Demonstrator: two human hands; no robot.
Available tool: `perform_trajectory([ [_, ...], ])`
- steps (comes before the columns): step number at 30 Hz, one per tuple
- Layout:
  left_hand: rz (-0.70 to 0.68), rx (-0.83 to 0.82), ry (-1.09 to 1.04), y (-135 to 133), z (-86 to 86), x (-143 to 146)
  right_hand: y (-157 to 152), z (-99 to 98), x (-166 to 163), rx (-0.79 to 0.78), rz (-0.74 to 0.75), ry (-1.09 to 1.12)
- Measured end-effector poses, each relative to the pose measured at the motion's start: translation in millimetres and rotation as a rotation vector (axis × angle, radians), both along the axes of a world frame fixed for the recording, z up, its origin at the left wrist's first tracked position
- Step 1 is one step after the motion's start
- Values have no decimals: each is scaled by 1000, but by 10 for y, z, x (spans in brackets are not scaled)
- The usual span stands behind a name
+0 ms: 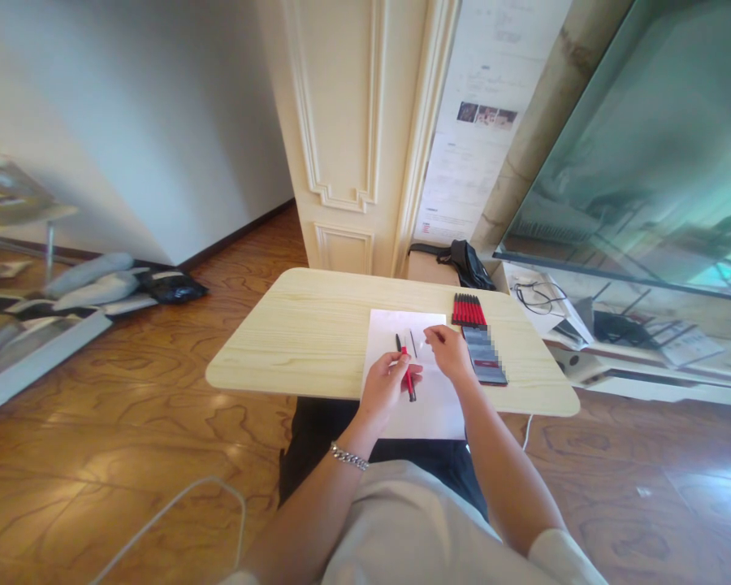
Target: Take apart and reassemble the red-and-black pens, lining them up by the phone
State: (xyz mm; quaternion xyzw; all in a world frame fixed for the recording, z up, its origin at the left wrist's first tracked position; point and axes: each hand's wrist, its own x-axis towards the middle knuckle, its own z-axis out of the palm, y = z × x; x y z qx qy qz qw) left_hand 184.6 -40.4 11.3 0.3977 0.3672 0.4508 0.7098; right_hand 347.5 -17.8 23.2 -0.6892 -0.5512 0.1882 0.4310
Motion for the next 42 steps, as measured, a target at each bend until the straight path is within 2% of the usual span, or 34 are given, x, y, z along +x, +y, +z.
perform_trajectory([
  [3,26,11,-29,2,2,18,-269,81,-125,48,112,137],
  [7,66,74,18,7,-42,40,-541,65,-323,0,225,185],
  [13,43,108,50,26,-59,62,-552,2,-368,-3,212,211],
  [17,21,128,20,54,-22,20,-376,42,-160,-45,110,124],
  [23,75,195,121,121,-29,-116,-54,10,132,-207,-136,-293],
  [30,114,311,253,189,-111,-198,55,-188,96,-225,-108,-539],
  [36,141,375,326,229,-133,-231,-16,-219,137,-126,-106,-480],
  [42,171,443,402,302,-42,-314,-191,-232,165,-17,-242,-193],
])
